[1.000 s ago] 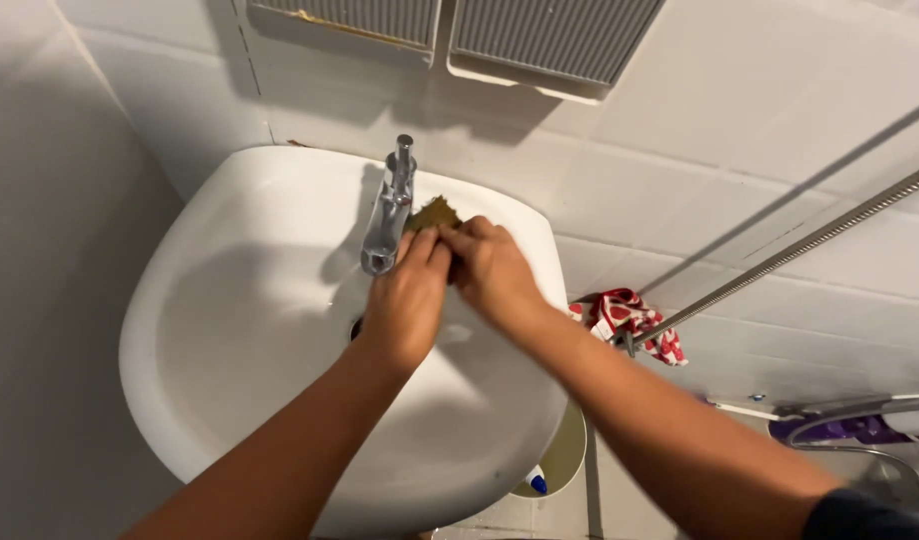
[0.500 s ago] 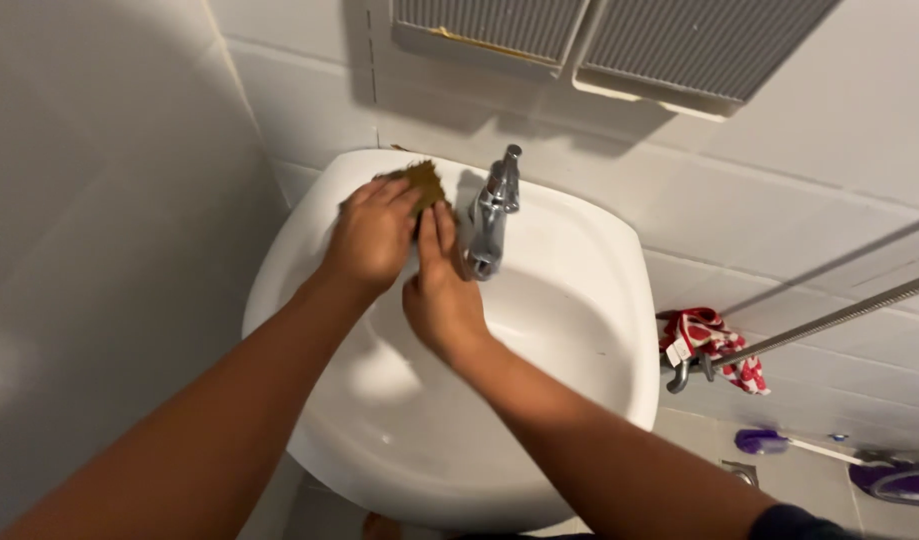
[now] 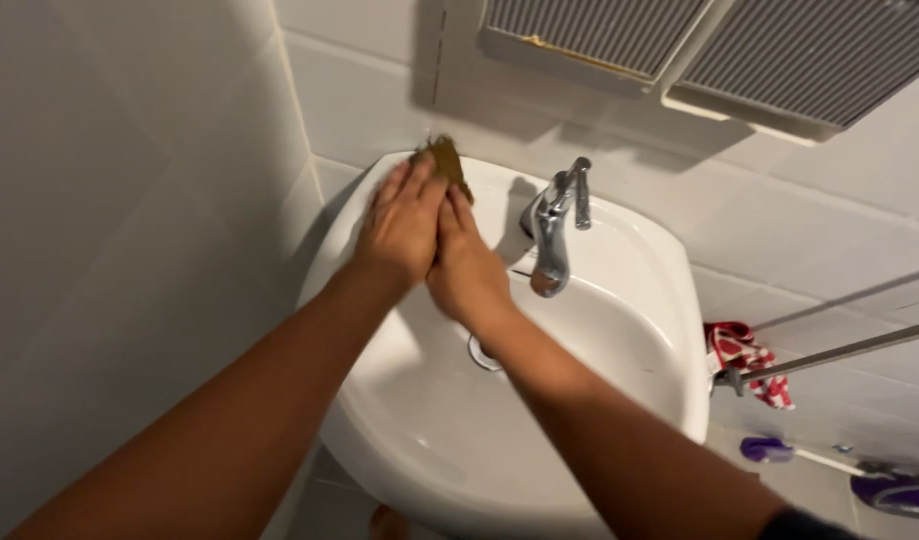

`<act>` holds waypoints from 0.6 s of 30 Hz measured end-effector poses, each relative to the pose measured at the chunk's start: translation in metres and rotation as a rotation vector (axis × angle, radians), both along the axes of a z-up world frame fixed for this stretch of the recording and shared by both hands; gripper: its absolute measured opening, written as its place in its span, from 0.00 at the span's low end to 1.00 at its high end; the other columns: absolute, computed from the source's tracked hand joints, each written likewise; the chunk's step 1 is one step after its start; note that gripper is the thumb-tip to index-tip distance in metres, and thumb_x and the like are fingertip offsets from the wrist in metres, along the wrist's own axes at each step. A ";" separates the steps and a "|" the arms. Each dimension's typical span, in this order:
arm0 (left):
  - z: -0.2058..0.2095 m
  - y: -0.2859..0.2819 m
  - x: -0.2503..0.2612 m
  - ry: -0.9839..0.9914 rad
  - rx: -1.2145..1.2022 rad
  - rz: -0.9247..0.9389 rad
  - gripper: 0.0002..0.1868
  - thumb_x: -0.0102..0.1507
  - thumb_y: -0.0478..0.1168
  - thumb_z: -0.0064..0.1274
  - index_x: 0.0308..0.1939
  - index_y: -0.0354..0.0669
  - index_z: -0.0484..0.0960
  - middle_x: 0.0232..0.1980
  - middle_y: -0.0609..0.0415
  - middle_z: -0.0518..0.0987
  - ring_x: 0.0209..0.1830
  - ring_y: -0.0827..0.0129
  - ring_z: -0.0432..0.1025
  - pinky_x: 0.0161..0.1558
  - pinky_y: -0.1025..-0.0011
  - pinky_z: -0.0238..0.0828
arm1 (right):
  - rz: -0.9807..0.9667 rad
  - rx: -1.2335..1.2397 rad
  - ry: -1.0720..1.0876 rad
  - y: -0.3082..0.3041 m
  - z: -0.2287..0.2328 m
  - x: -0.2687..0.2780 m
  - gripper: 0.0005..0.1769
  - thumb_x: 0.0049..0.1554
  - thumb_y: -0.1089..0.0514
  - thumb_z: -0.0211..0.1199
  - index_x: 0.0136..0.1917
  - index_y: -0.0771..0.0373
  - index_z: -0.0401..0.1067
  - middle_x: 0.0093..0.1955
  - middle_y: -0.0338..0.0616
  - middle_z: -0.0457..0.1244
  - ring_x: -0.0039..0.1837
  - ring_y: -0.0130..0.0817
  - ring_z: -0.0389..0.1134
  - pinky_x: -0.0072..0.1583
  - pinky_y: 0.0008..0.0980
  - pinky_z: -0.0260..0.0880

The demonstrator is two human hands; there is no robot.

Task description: Cleaning a bathroom sink and faucet using a sponge.

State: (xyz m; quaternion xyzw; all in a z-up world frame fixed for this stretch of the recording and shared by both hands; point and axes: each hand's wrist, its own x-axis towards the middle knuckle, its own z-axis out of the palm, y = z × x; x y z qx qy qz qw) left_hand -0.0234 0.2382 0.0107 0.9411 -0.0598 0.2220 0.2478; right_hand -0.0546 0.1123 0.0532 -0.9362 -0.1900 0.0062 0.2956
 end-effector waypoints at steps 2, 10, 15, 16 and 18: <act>0.011 0.004 0.014 0.022 0.031 0.003 0.20 0.65 0.39 0.47 0.62 0.45 0.76 0.72 0.45 0.67 0.72 0.41 0.59 0.66 0.47 0.55 | 0.013 0.028 -0.112 0.005 -0.026 0.021 0.40 0.52 0.66 0.55 0.78 0.63 0.53 0.84 0.53 0.44 0.73 0.57 0.59 0.67 0.48 0.64; -0.012 0.024 -0.032 0.007 0.263 -0.072 0.29 0.65 0.41 0.48 0.73 0.55 0.68 0.79 0.49 0.61 0.78 0.46 0.55 0.74 0.51 0.49 | 0.026 0.020 -0.047 0.002 -0.012 -0.027 0.43 0.49 0.71 0.51 0.78 0.58 0.56 0.83 0.47 0.47 0.68 0.54 0.65 0.61 0.48 0.69; -0.010 0.042 -0.075 0.158 0.033 0.148 0.37 0.60 0.42 0.52 0.74 0.46 0.65 0.77 0.40 0.60 0.74 0.40 0.57 0.70 0.50 0.55 | 0.173 -0.021 -0.019 0.030 -0.001 -0.050 0.41 0.50 0.71 0.53 0.76 0.55 0.59 0.82 0.42 0.50 0.68 0.53 0.66 0.64 0.46 0.67; -0.006 0.051 -0.062 0.157 0.043 0.146 0.37 0.60 0.42 0.52 0.74 0.46 0.65 0.77 0.40 0.60 0.74 0.40 0.57 0.70 0.50 0.55 | 0.170 -0.012 -0.021 0.036 -0.007 -0.035 0.41 0.50 0.71 0.53 0.76 0.55 0.59 0.82 0.42 0.50 0.68 0.53 0.66 0.64 0.46 0.67; -0.005 0.055 -0.036 0.328 -0.143 0.174 0.31 0.67 0.42 0.47 0.76 0.50 0.63 0.78 0.39 0.58 0.72 0.38 0.59 0.69 0.49 0.57 | 0.216 0.038 -0.195 0.034 -0.022 -0.007 0.43 0.49 0.70 0.53 0.78 0.55 0.58 0.81 0.46 0.50 0.70 0.55 0.64 0.63 0.46 0.68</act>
